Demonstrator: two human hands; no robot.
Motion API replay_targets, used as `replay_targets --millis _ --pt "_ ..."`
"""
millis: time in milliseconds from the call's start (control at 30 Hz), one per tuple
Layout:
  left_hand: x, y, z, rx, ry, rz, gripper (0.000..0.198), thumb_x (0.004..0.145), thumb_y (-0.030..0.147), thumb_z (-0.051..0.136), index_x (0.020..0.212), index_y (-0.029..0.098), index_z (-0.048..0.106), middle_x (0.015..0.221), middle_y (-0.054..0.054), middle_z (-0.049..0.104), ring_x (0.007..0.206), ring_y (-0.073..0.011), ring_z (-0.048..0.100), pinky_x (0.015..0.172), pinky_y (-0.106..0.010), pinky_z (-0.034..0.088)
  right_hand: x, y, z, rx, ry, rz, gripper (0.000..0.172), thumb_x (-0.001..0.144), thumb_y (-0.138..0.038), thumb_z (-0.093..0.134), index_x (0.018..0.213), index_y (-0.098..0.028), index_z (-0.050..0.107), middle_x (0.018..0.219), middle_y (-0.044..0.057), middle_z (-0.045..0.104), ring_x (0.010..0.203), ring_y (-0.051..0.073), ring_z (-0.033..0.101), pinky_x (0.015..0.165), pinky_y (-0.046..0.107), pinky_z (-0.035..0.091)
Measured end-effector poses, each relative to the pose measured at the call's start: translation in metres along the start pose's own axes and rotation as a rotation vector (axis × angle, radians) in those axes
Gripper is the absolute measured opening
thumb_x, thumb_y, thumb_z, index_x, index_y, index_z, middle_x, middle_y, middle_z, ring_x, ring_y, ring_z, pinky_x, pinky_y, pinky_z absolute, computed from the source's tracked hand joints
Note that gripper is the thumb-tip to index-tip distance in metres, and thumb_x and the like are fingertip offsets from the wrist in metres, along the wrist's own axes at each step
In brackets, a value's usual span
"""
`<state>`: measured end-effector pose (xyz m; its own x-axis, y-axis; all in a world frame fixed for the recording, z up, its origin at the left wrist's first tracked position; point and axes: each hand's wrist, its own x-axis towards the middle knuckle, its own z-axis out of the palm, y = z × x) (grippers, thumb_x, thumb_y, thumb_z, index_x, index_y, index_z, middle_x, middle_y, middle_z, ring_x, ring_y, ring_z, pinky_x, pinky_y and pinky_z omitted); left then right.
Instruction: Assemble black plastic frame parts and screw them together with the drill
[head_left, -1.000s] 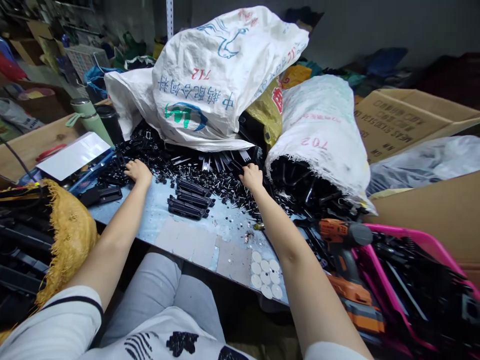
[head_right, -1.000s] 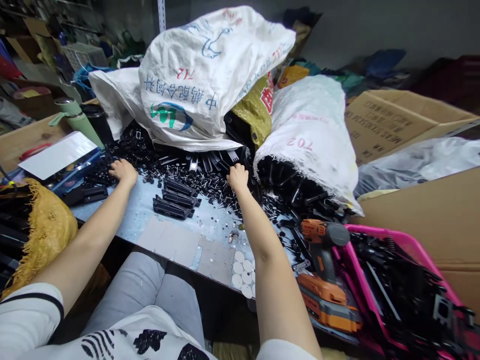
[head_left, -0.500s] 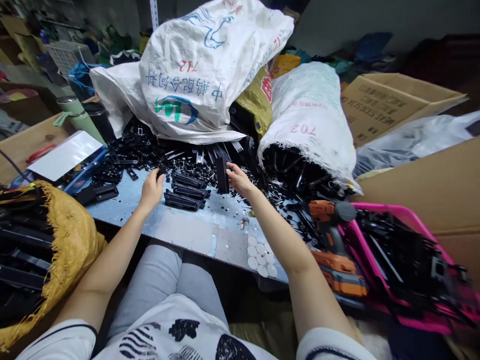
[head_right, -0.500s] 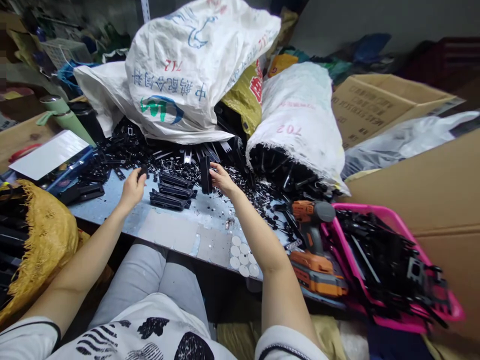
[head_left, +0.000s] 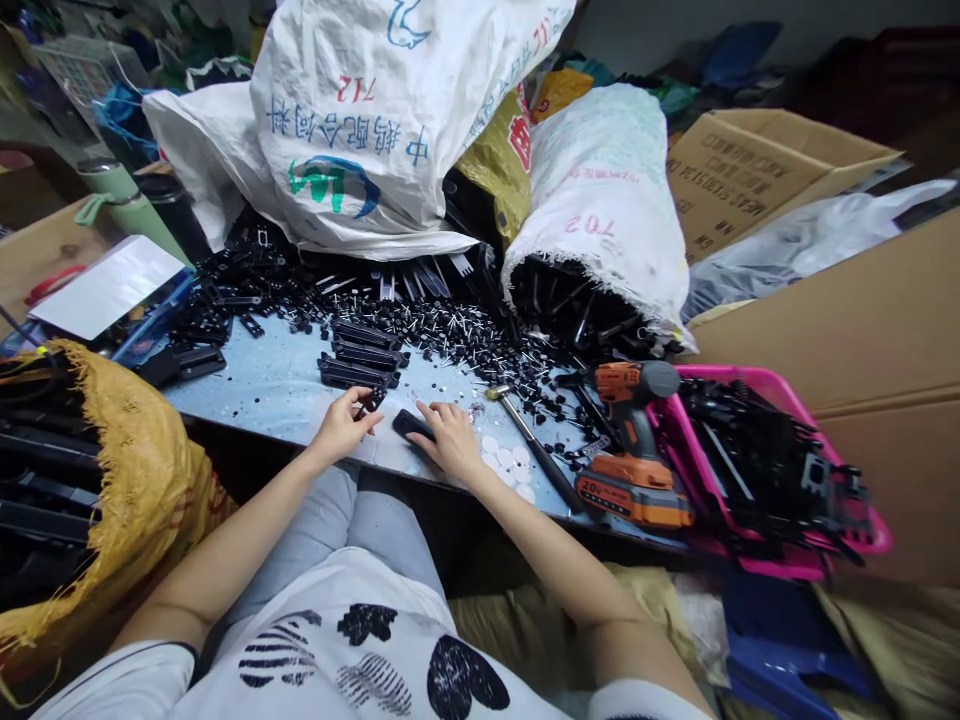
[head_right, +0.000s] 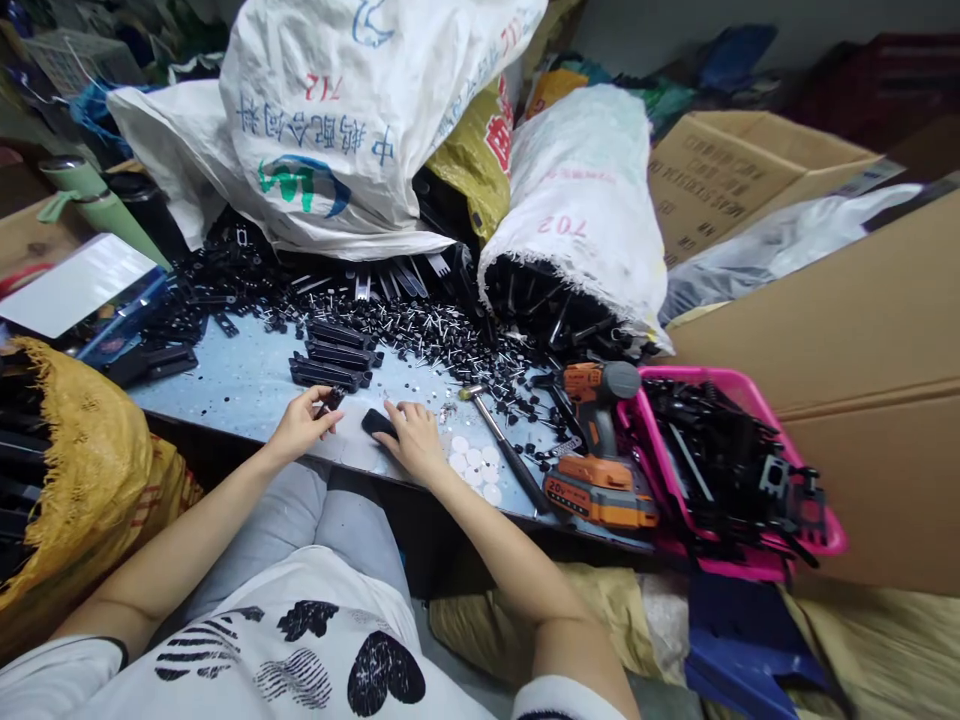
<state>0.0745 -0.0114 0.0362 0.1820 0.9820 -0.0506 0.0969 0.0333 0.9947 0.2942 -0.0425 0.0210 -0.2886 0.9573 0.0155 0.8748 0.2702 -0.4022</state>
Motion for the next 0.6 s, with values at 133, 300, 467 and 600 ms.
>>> replay_targets --millis 133,300,467,600 --pt "-0.004 -0.002 0.005 0.084 0.04 0.041 0.038 0.087 0.044 0.05 0.109 0.015 0.061 0.076 -0.002 0.062 0.053 -0.0088 0.052 0.05 -0.021 0.044 0.008 -0.004 0.011 -0.055 0.015 0.003 0.052 0.09 -0.049 0.048 0.135 -0.024 0.049 0.113 0.015 0.059 0.105 0.029 0.051 0.092 0.044 0.037" --pt "-0.011 0.004 0.019 0.174 -0.027 0.077 0.043 0.091 0.04 0.045 0.124 0.017 0.059 0.087 -0.004 0.062 0.05 -0.0076 0.052 0.054 -0.023 0.046 0.018 -0.013 0.01 0.815 0.039 0.148 0.056 0.094 -0.053 0.032 0.141 -0.023 0.041 0.085 0.007 0.062 0.073 0.018 0.061 0.066 0.032 0.05" --pt "-0.017 0.017 0.03 0.349 0.008 0.297 0.037 0.091 0.032 0.048 0.122 0.017 0.062 0.095 -0.009 0.063 0.087 -0.0178 0.061 0.081 -0.031 0.05 0.015 -0.025 0.003 1.307 0.058 0.169 0.07 0.083 -0.058 0.054 0.141 -0.021 0.042 0.066 -0.002 0.055 0.053 0.011 0.055 0.048 0.023 0.046" --pt "-0.02 0.025 0.031 0.444 -0.024 0.338 0.035 0.091 0.029 0.049 0.121 0.019 0.062 0.095 -0.009 0.063 0.091 -0.0197 0.06 0.082 -0.032 0.05 0.012 -0.019 -0.006 1.242 0.085 0.101 0.065 0.084 -0.055 0.053 0.14 -0.021 0.044 0.066 -0.002 0.055 0.052 0.009 0.052 0.049 0.023 0.047"
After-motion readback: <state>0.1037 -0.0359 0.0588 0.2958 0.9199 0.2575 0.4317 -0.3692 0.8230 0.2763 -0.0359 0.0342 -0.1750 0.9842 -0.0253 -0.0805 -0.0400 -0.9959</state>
